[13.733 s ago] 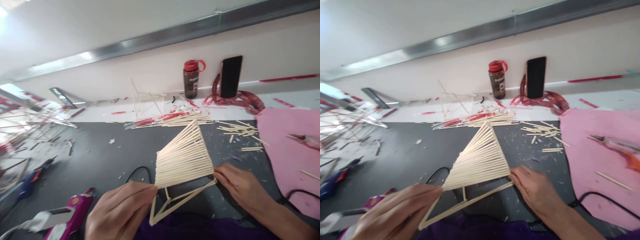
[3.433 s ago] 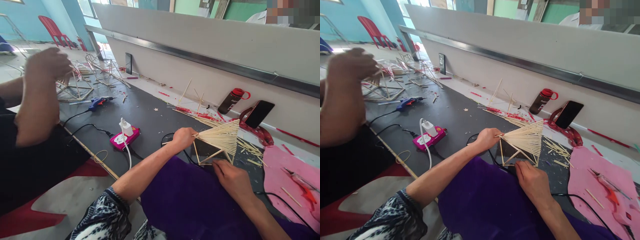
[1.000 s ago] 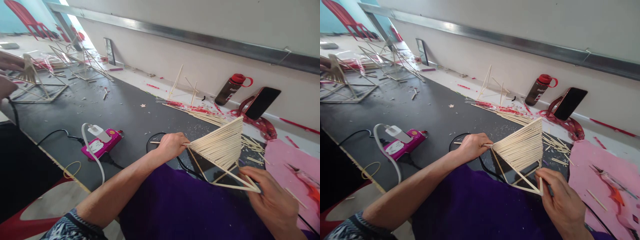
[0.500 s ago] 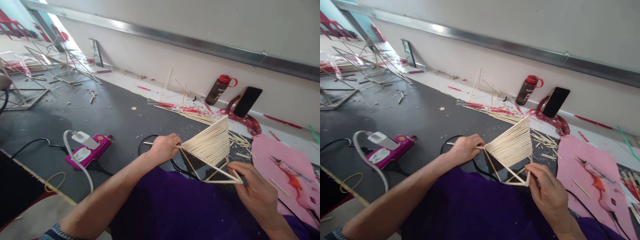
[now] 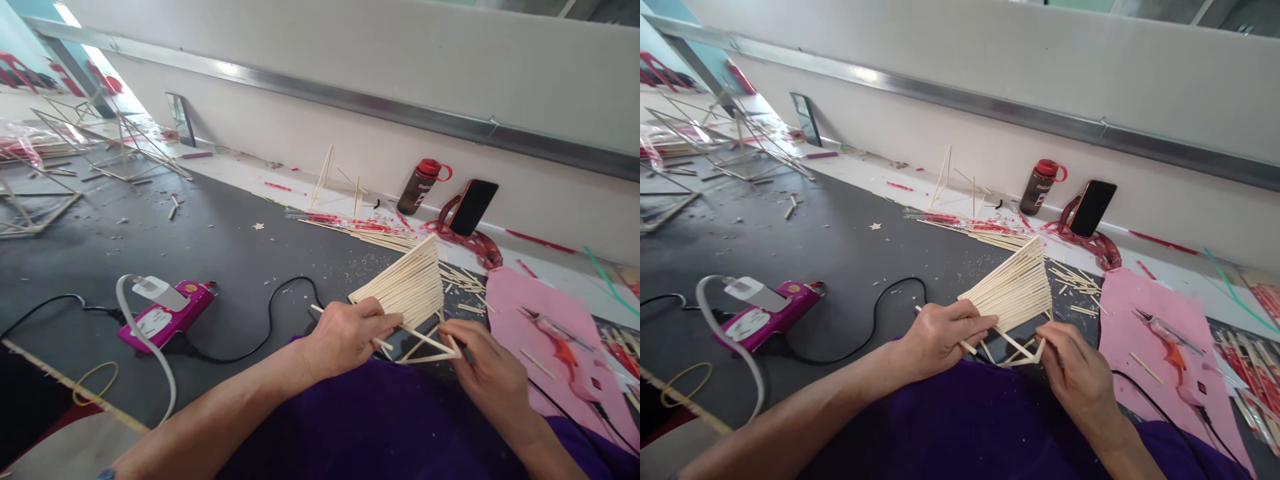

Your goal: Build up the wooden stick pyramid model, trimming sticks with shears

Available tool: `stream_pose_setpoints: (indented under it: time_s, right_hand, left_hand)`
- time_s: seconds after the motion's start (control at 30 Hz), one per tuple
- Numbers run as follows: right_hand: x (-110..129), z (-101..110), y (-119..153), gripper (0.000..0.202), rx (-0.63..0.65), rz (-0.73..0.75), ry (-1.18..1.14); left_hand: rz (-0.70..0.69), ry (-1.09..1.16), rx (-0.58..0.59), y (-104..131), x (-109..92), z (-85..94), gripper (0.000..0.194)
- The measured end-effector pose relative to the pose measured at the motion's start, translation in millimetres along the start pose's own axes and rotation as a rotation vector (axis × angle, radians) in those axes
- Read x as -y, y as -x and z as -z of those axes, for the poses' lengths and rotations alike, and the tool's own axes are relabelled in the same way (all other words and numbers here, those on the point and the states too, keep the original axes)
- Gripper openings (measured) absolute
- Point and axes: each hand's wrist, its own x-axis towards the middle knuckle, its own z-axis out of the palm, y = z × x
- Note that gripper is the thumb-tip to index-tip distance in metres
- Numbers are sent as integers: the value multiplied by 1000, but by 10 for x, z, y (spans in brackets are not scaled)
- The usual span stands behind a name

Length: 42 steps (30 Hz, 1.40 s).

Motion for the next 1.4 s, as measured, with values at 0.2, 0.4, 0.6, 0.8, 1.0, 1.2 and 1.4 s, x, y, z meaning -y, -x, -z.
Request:
stream_pose_setpoints:
  time_s: [0.2,0.4,0.6,0.8,1.0,1.2,1.4]
  right_hand:
    - [-13,-24,10,15,-13,2,13]
    - [-7,-20,-2,16,-4,-5,-17]
    - [-20,-25,2,16,18,-24,-37]
    - [27,-42,-85,15,-8,-21,-38]
    - [123,-53,-294,13,-53,4,-10]
    - [266,-115,-444,14,-52,18,14]
    - [351,-207,-523,21,-75,-30,84]
  left_hand:
    - [-2,15,-11,-24,-4,-11,24]
    - [46,57,-86,-29,45,-85,22]
    - [-12,-93,-92,-30,93,-114,14]
    - [-74,-173,-80,-79,110,-82,13]
    - [27,-198,-115,-109,197,-19,12]
    - [175,-224,-116,-176,310,78,14]
    - [321,-164,-99,-191,185,354,10]
